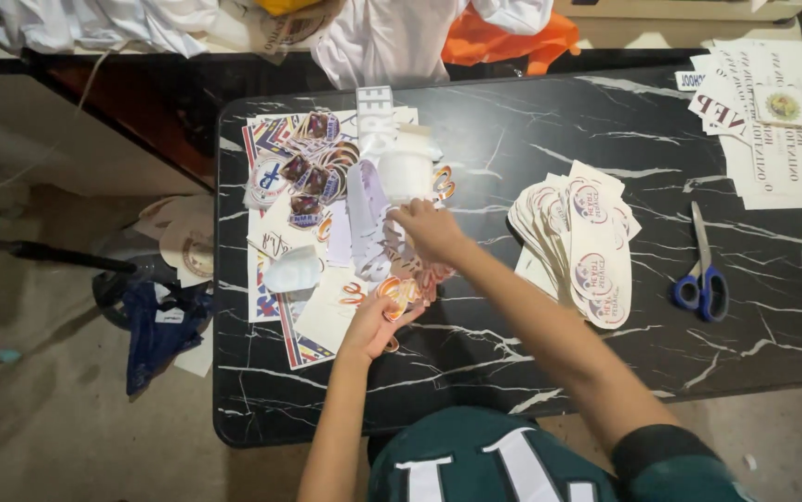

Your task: The person sorts through a pile of various stickers on a table, picking up and separating them into different groups. They handle the stickers by hand, moving them from one pile to another and occasionally placing them on the table surface.

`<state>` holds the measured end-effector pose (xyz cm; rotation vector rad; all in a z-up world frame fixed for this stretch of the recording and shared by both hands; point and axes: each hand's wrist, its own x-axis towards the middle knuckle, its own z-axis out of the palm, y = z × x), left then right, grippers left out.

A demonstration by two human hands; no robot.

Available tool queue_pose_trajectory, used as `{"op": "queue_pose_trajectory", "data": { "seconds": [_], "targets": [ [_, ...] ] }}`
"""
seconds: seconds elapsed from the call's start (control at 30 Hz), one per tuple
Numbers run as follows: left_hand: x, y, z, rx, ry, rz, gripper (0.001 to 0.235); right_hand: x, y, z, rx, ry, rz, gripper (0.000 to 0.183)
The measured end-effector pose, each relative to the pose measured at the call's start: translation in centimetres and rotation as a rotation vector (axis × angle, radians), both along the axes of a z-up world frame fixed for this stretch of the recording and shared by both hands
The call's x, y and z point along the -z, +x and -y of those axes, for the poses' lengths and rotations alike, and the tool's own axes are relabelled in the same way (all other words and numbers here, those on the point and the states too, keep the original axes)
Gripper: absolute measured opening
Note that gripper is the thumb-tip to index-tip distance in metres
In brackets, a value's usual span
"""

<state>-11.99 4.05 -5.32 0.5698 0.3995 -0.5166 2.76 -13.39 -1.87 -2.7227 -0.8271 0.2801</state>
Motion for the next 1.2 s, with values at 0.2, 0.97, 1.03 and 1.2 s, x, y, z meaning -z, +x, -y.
{"op": "queue_pose_trajectory", "data": {
  "seconds": [0.2, 0.97, 1.03, 1.2],
  "targets": [
    [-1.2, 0.8, -0.9, 0.012, 0.110, 0.045, 0.059, 1.2, 1.2, 1.3, 0.018, 0.154, 0.095, 0.047],
    [-18.3, 3.1, 4.9, -0.022, -0.245, 0.334, 0.077, -15.8, -11.1, 7.2, 0.739, 1.588, -0.322, 0.023],
    [-18.4, 2.9, 4.8, -0.021, -0.286, 0.335, 0.079, -16.0, -11.4, 6.7, 0.692, 1.538, -0.255, 0.022],
    [-18.4, 2.6, 5.0, -0.020, -0.197, 0.384, 0.050, -15.1, -11.9, 6.8, 0.661, 1.231, -0.138, 0.020]
  ]
}}
